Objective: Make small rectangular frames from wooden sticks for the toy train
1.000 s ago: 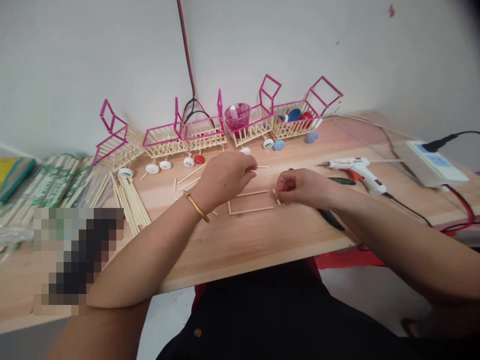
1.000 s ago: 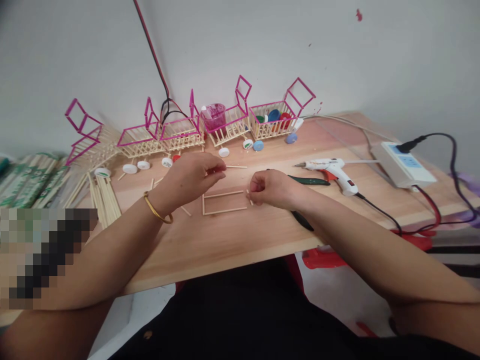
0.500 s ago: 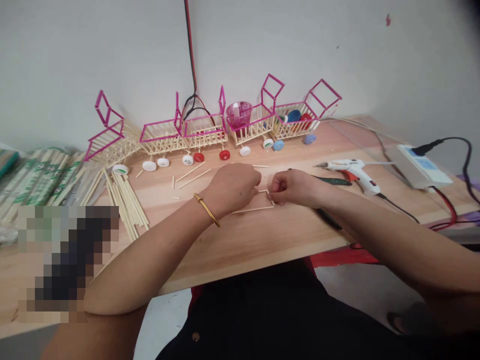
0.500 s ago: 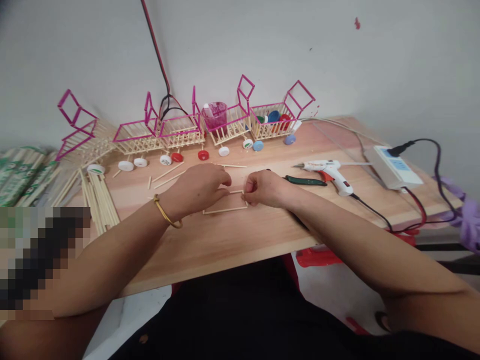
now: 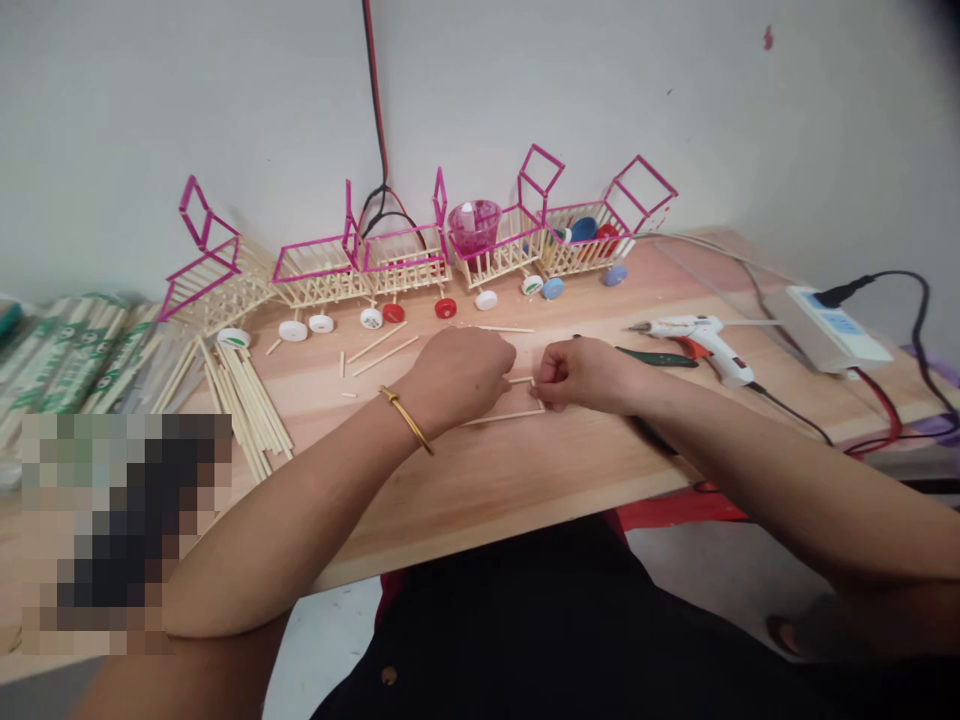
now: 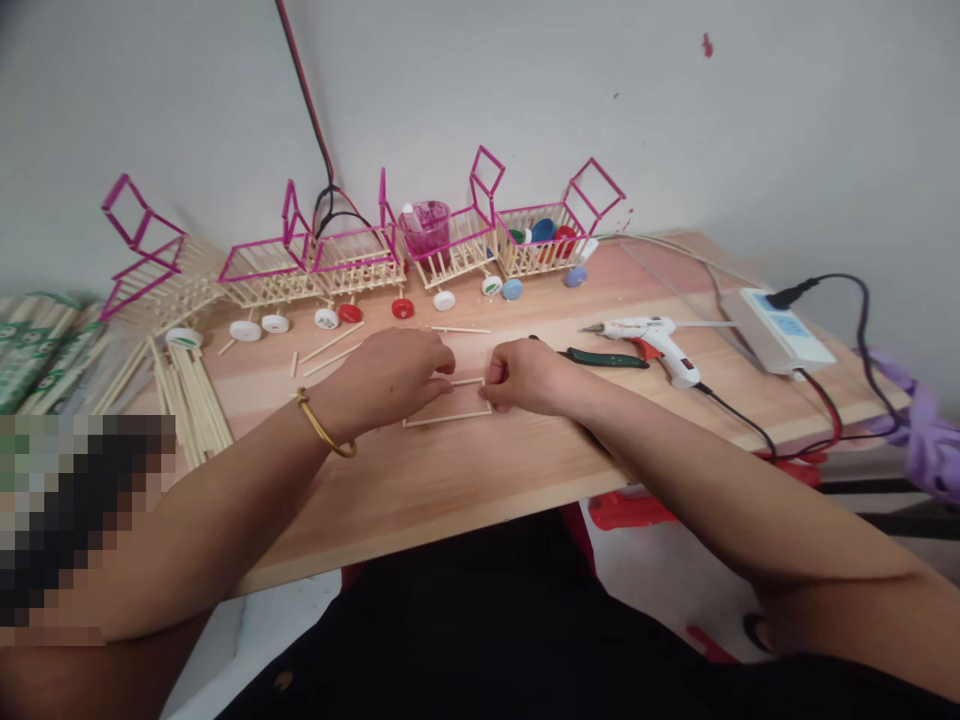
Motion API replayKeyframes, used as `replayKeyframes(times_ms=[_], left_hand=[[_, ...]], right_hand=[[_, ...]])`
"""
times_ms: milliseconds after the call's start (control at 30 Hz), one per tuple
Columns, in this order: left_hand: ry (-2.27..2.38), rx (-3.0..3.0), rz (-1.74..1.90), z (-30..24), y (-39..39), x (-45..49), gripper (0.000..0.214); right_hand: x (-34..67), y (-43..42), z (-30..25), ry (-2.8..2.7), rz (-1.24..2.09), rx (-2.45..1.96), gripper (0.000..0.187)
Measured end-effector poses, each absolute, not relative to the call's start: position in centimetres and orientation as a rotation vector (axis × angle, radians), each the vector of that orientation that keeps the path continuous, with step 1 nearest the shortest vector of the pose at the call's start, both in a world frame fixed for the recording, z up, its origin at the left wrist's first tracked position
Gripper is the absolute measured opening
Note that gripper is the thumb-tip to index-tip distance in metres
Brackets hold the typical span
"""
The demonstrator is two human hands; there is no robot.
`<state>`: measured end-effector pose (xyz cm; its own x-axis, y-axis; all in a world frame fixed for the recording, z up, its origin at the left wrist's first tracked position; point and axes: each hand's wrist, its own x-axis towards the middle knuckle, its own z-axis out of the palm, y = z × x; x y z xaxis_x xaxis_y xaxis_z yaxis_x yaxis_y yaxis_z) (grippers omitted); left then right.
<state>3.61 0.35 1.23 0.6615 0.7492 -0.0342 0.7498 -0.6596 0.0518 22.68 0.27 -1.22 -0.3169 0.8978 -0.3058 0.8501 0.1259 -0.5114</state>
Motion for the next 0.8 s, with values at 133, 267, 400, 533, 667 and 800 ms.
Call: replayKeyframes(times_ms=[133,267,400,533,667,800], left_hand=[[1.28,2.81,-0.019,1.4,0.2,3.7,0.022],[1.287,2.818,-0.043,1.6,0.1,3.6,0.023],[1.293,2.824,-0.034,1.9,0.2,3.3,0.022],[1.318,2.803,0.026,2.1,0.4,2.8,0.02],[1.318,2.788,0.015,2.4,0.4,2.5,0.019],[1.33,2.773,0.021,2.7,0.3,2.4,0.018]], right_hand=[[22.9,0.2,-1.2,-2.283,0.985,-1.759,0.015],[23.8,0.1,-1.2,-2.256,1.065,-1.66,0.016],[24.9,0.0,-1.0,-2.241,1.073,-1.524,0.021],[25.3,-0.4,-1.0,-2.363,1.005,-1.41,0.046],[25.1,-0.6,-1.1,-2.436,0.925,-1.395,0.054],[24.8,-0.7,-1.1,-2.465,0.906,-1.42,0.054]])
